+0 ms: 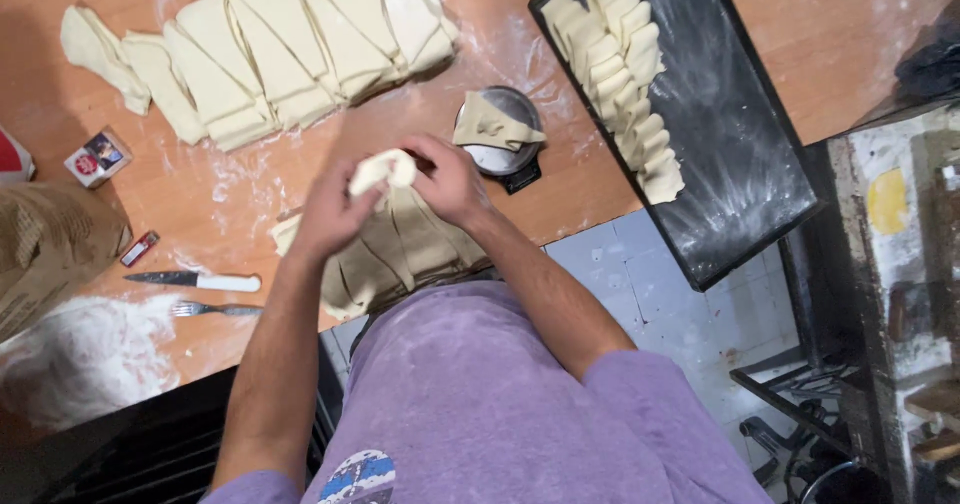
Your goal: The person is weighing pieces of pastry dough on a digital scale and rolling them into shapes on a baking tray.
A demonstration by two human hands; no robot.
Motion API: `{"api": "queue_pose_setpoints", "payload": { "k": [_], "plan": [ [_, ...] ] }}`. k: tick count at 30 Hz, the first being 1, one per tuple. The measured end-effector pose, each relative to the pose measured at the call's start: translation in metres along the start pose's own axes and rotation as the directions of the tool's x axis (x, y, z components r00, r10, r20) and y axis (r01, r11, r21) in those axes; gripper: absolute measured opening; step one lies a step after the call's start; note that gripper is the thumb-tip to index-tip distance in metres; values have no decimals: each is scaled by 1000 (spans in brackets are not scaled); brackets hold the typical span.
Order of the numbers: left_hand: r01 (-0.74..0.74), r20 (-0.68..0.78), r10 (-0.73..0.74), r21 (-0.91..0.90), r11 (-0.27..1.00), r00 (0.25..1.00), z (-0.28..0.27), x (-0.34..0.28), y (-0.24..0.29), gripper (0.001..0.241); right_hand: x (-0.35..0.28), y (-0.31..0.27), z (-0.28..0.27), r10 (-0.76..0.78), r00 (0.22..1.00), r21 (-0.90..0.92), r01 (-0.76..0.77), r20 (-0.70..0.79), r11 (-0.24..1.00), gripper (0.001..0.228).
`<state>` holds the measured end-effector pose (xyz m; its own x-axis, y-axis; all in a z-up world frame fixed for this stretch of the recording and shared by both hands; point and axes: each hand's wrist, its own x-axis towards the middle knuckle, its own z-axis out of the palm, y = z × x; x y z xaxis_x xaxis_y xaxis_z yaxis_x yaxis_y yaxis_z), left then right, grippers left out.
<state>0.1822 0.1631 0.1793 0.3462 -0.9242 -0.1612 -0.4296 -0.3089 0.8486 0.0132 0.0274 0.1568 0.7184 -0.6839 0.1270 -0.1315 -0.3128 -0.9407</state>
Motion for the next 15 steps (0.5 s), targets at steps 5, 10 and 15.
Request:
{"api": "queue_pose_setpoints", "payload": {
  "k": [5, 10, 15],
  "plan": [
    [30, 120, -11, -155, 987, 993, 56, -5, 19, 36, -47, 11, -38, 159, 987, 150, -160, 19, 976, 34],
    [376, 296, -301, -242, 894, 906, 108, -15, 33, 43, -81, 15, -75, 89, 996, 29, -89, 7, 996, 31],
    [620, 325, -528, -394, 678, 785, 153, -12, 65, 40, -87, 28, -114, 249, 968, -190, -236, 44, 953, 23]
  ]
}}
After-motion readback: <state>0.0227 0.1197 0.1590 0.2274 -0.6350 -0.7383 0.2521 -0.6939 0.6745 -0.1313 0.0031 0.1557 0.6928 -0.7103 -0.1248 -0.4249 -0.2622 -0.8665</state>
